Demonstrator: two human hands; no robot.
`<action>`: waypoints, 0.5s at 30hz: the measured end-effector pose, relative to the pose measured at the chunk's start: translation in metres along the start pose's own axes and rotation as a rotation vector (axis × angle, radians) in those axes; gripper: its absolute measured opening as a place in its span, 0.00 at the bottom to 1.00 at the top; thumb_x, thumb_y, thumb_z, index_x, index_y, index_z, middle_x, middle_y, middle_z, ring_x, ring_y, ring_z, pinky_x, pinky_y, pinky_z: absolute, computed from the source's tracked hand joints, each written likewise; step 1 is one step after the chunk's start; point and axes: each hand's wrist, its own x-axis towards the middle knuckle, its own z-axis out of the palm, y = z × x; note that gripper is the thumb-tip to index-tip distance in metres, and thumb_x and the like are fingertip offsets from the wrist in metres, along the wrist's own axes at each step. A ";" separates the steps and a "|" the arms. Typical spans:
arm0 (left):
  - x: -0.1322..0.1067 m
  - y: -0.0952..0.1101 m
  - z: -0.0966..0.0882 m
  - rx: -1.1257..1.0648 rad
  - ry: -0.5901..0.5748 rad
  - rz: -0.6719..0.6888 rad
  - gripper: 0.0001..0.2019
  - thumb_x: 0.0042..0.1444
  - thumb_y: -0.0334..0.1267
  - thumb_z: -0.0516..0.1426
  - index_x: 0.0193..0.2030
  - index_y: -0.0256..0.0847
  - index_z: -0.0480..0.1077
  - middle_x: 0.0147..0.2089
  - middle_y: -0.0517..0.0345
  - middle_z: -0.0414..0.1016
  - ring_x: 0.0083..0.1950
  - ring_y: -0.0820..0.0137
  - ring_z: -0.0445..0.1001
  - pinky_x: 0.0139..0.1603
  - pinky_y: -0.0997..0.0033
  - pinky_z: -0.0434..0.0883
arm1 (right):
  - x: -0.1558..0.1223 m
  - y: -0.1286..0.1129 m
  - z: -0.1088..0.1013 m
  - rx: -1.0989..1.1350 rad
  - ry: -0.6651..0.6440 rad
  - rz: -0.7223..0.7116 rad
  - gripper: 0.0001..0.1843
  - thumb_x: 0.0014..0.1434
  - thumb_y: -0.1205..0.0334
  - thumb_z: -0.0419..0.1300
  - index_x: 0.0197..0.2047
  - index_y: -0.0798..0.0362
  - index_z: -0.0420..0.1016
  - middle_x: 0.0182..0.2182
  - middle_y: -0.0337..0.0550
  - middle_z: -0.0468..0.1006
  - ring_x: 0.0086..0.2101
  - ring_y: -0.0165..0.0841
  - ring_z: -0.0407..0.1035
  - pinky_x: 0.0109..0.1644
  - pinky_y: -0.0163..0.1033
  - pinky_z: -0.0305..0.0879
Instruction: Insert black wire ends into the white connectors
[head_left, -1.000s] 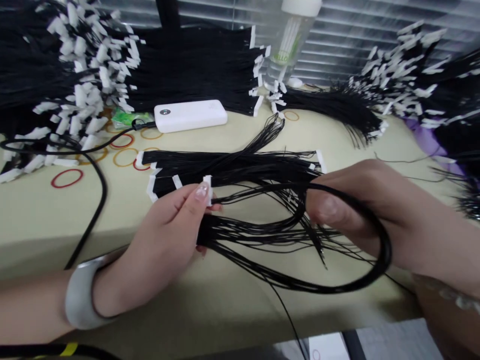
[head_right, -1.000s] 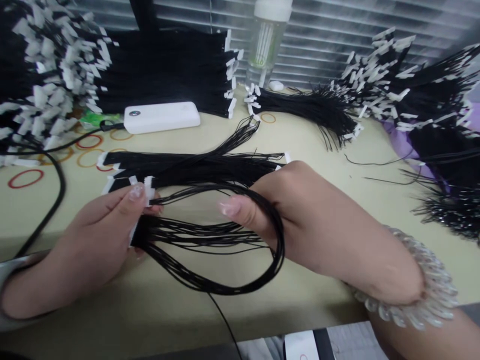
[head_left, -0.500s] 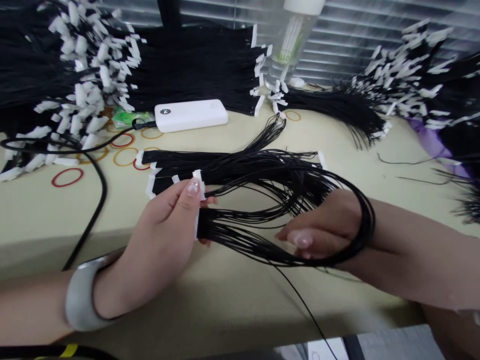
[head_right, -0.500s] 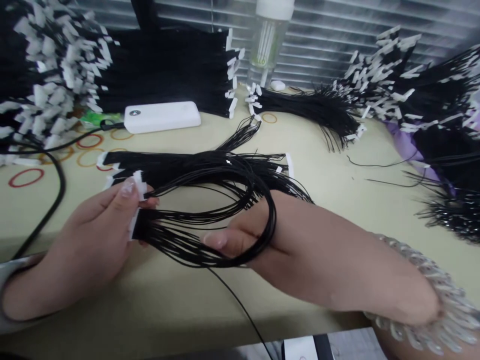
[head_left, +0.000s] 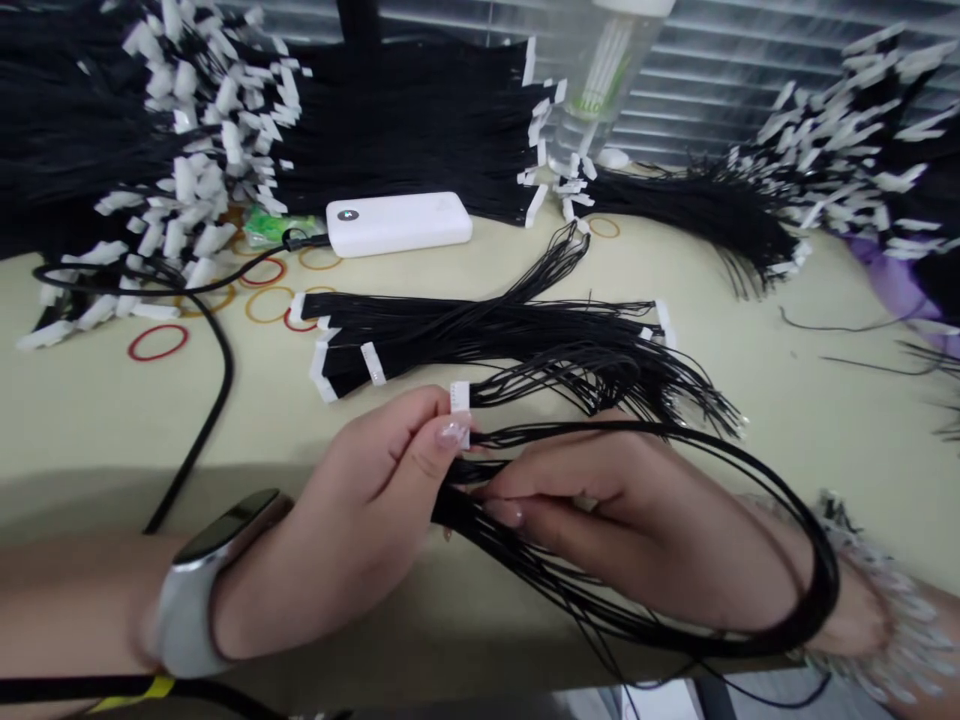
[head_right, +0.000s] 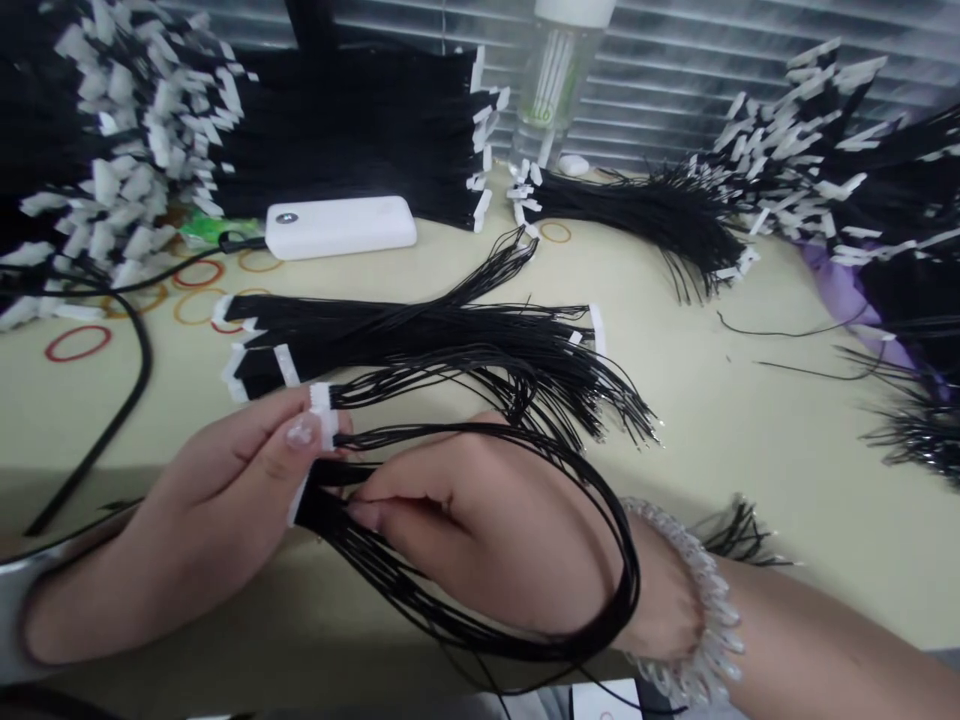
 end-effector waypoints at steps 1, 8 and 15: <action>0.000 0.000 0.000 -0.006 -0.003 0.005 0.14 0.60 0.41 0.42 0.26 0.41 0.59 0.24 0.64 0.63 0.25 0.75 0.61 0.23 0.78 0.62 | 0.000 0.000 0.001 0.002 0.003 0.002 0.10 0.60 0.67 0.48 0.28 0.52 0.66 0.23 0.29 0.68 0.25 0.18 0.59 0.29 0.25 0.54; 0.002 -0.002 0.002 -0.067 -0.001 0.006 0.15 0.60 0.42 0.42 0.28 0.41 0.62 0.24 0.63 0.65 0.25 0.75 0.61 0.22 0.78 0.62 | 0.000 -0.004 0.004 -0.171 0.053 0.024 0.10 0.60 0.65 0.47 0.28 0.52 0.63 0.24 0.30 0.67 0.25 0.20 0.57 0.29 0.27 0.52; 0.001 -0.002 0.002 -0.112 0.000 0.012 0.15 0.61 0.42 0.43 0.26 0.41 0.61 0.21 0.66 0.61 0.23 0.77 0.59 0.21 0.80 0.61 | 0.000 -0.002 0.002 -0.429 0.160 -0.071 0.07 0.55 0.67 0.51 0.26 0.52 0.65 0.25 0.33 0.68 0.26 0.23 0.60 0.29 0.31 0.53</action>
